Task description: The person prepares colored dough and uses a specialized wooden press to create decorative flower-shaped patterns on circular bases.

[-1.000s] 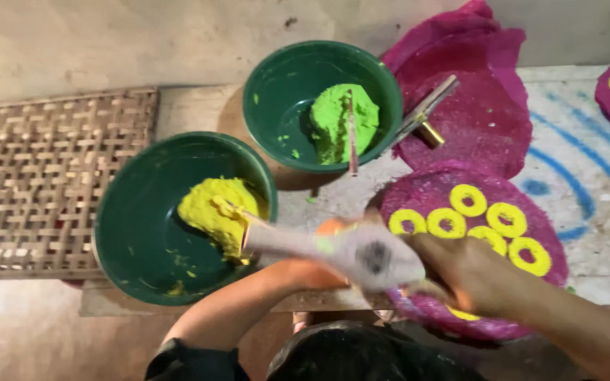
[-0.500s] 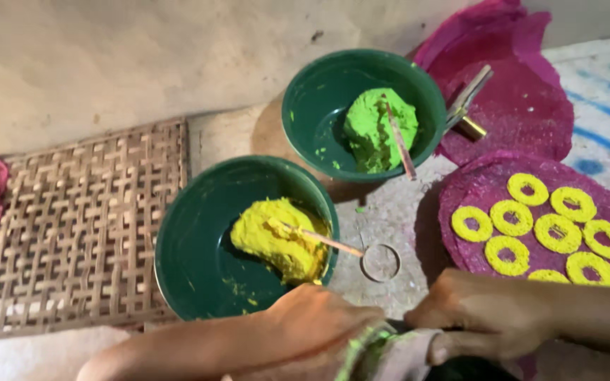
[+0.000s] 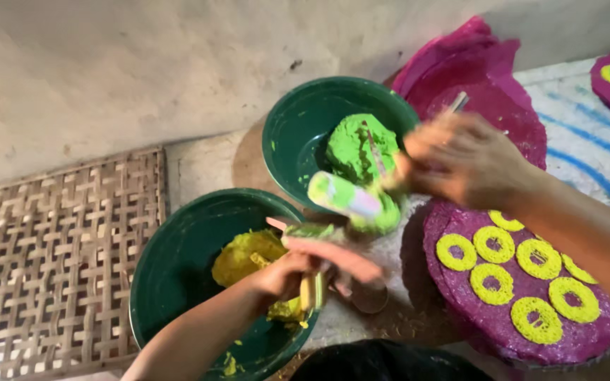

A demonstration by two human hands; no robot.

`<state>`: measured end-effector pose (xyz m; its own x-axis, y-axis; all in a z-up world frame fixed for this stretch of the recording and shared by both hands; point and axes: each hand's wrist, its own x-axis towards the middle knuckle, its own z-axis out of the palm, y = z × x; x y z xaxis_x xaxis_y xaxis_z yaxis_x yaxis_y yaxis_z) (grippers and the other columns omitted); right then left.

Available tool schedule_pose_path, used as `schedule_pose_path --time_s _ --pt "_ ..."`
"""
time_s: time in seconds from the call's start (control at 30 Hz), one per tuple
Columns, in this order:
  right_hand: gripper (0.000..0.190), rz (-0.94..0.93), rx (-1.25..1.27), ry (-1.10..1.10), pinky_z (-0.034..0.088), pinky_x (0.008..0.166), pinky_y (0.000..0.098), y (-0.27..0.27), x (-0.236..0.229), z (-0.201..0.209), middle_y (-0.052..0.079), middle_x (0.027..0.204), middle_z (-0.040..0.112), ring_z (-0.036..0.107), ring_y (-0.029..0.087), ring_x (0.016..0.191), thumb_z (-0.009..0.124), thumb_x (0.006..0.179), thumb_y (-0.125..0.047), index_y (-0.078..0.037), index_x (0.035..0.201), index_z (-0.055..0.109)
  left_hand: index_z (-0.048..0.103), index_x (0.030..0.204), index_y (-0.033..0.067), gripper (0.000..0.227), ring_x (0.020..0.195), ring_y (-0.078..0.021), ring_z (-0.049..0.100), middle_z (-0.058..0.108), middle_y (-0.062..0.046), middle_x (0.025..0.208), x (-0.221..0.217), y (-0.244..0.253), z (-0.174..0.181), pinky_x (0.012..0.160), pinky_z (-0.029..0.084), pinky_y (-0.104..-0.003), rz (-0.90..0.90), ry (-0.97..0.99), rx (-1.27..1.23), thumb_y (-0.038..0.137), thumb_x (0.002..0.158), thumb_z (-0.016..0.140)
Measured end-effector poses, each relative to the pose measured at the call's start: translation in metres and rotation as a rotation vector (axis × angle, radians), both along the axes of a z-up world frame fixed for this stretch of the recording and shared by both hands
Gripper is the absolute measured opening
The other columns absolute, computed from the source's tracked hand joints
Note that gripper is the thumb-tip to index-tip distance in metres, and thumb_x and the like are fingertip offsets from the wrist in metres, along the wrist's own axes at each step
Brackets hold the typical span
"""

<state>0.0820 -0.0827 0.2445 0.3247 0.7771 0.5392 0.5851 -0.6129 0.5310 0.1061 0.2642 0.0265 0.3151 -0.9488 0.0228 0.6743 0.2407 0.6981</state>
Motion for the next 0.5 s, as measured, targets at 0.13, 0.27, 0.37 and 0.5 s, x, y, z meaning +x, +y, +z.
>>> schedule_pose_path --time_s 0.13,0.27,0.37,0.5 --pt "0.043 -0.325 0.656 0.399 0.053 0.087 0.0477 -0.01 0.052 -0.061 0.017 0.126 0.055 0.063 0.038 0.1 0.078 0.086 -0.022 -0.007 0.122 0.06 0.065 0.11 0.0013 0.024 0.08 -0.0226 0.064 0.066 -0.011 0.093 0.045 -0.062 -0.011 0.07 0.054 -0.038 0.649 -0.306 0.422 0.016 0.092 0.065" --pt "0.07 -0.79 0.549 1.05 0.053 0.087 0.0503 -0.021 0.133 -0.194 0.029 0.123 0.059 0.063 0.045 0.106 0.08 0.086 -0.047 0.003 0.125 0.053 0.059 0.121 0.0057 0.034 0.095 -0.016 0.063 0.066 -0.003 0.105 0.112 -0.093 -0.02 0.081 0.053 -0.03 1.267 -0.708 0.429 0.013 0.089 0.068" --pt "0.045 -0.864 0.268 1.279 0.055 0.089 0.0502 -0.053 0.174 -0.253 0.028 0.117 0.068 0.068 0.043 0.108 0.07 0.091 -0.032 0.001 0.12 0.064 0.056 0.125 0.0056 0.041 0.1 -0.0208 0.066 0.067 -0.006 0.106 0.126 -0.1 -0.019 0.087 0.053 -0.034 1.386 -0.84 0.543 0.018 0.088 0.072" --pt "0.027 -0.854 -0.026 1.112 0.059 0.078 0.0525 -0.11 0.178 -0.228 0.024 0.106 0.074 0.074 0.042 0.095 0.06 0.091 -0.011 -0.001 0.114 0.069 0.056 0.128 0.0079 0.047 0.101 -0.0234 0.07 0.07 -0.007 0.106 0.126 -0.105 -0.013 0.087 0.054 -0.036 1.42 -0.864 0.843 0.027 0.09 0.075"
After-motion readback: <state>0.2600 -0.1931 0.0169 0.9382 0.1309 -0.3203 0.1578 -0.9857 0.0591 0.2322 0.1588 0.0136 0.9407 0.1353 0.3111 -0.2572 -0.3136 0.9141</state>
